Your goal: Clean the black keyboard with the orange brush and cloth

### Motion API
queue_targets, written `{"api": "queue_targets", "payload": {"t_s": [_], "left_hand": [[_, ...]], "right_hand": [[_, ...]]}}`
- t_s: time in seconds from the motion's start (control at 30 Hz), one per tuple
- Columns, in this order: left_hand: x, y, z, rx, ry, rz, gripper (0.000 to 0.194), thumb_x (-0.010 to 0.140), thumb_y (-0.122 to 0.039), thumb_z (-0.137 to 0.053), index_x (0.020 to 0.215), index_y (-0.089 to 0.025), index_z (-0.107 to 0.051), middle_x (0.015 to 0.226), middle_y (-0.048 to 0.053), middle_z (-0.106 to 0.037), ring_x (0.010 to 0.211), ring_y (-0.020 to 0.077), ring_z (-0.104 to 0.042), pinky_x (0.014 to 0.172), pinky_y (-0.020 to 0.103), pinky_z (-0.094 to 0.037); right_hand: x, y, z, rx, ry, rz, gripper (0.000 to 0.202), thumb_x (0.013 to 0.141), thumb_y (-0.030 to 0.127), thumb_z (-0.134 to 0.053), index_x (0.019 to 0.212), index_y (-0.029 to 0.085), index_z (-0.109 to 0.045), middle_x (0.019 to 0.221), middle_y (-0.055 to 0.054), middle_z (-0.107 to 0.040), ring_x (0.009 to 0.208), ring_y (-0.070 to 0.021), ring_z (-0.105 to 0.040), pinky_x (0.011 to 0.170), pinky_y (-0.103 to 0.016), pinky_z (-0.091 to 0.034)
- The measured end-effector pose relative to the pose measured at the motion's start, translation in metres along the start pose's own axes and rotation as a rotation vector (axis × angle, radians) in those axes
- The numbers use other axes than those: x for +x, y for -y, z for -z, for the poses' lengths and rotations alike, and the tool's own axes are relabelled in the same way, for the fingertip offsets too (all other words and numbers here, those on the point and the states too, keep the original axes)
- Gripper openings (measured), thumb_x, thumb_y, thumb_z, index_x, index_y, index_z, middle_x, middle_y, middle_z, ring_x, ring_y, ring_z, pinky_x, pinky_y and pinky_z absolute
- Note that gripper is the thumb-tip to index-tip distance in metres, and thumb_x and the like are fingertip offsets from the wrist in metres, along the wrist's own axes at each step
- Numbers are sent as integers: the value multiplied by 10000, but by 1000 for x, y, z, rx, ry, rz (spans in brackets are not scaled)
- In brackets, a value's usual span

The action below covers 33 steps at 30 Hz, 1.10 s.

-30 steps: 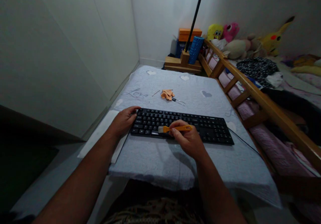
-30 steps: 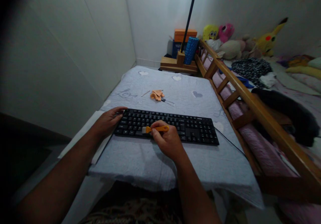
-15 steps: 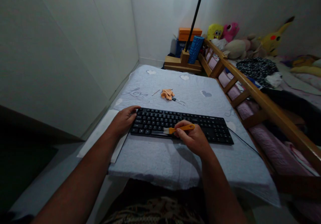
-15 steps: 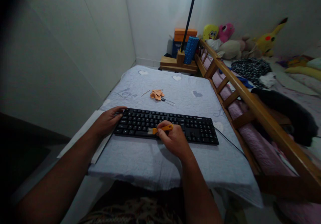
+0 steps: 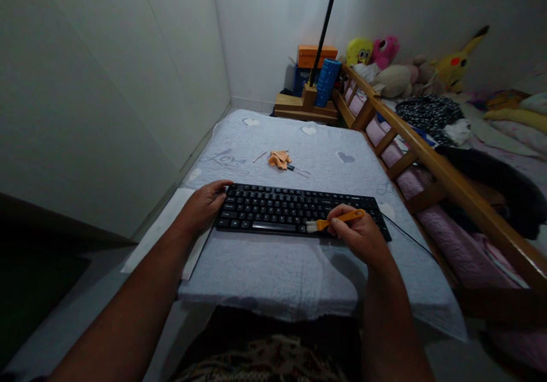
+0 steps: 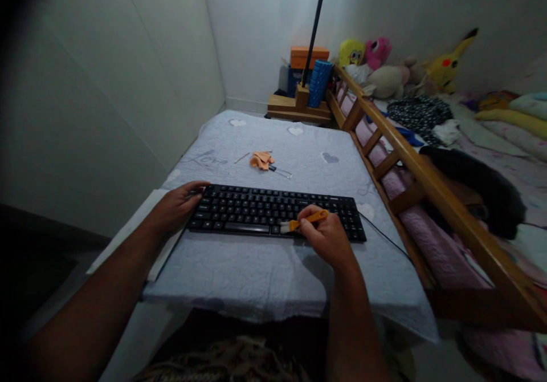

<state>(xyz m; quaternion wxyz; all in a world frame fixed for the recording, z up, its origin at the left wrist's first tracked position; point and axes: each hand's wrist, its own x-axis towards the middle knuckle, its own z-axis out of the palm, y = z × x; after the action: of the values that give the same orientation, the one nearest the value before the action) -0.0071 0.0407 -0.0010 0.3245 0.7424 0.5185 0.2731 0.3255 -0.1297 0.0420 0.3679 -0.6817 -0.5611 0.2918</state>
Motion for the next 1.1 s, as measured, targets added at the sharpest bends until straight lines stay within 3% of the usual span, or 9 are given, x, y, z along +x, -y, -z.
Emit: {"api": "queue_targets", "payload": {"t_s": [0.23, 0.37, 0.5, 0.7, 0.83, 1.0, 1.1], "left_hand": [[1, 0, 0, 7, 6, 11, 508, 836, -390, -489, 1253, -165, -673, 1116, 88, -743, 990, 253, -684, 952, 375, -518], [1, -2, 1, -3, 4, 14, 496, 813, -383, -499, 1219, -174, -690, 1121, 82, -749, 1007, 260, -686, 976, 385, -517], [1, -3, 0, -14, 8, 22, 487, 819, -389, -498, 1210, -174, -693, 1123, 83, -750, 1007, 263, -685, 981, 397, -518], [0, -3, 0, 8, 5, 24, 513, 826, -400, -492, 1242, -168, -681, 1155, 94, -740, 1016, 271, -682, 1000, 417, -507], [2, -1, 0, 10, 12, 30, 537, 821, -415, -493, 1251, -149, -672, 1179, 111, -732, 1026, 284, -676, 1020, 436, -495], [2, -1, -1, 11, 15, 36, 532, 818, -420, -498, 1252, -166, -673, 1173, 98, -734, 1005, 282, -678, 1017, 436, -498], [2, -1, -1, 5, 11, 45, 536, 815, -421, -498, 1255, -168, -670, 1163, 97, -737, 990, 283, -680, 1004, 438, -508]], "right_hand": [[-5, 5, 7, 23, -105, 27, 138, 821, 303, -548, 787, 198, -631, 636, -1, -624, 594, -160, -583, 569, -272, -418], [-4, 12, -6, 152, -29, 29, 167, 829, 333, -554, 854, 192, -640, 669, -13, -658, 615, -169, -610, 565, -267, -432], [-1, 12, -9, 62, 12, 25, 148, 810, 301, -530, 783, 194, -629, 653, -8, -630, 601, -161, -582, 565, -268, -415], [-5, 0, 16, -157, -154, 10, 129, 766, 261, -513, 704, 203, -609, 567, 18, -562, 525, -142, -512, 537, -269, -371], [-10, -1, 25, -130, -224, 0, 118, 778, 263, -531, 714, 205, -612, 584, 16, -578, 546, -149, -540, 540, -267, -389], [-9, 7, 10, 107, -131, 0, 155, 831, 328, -555, 834, 197, -637, 651, -5, -644, 612, -170, -611, 560, -265, -431], [-6, 7, 2, 96, -45, 7, 153, 820, 318, -548, 828, 195, -639, 682, -11, -650, 627, -170, -605, 571, -270, -431]]}}
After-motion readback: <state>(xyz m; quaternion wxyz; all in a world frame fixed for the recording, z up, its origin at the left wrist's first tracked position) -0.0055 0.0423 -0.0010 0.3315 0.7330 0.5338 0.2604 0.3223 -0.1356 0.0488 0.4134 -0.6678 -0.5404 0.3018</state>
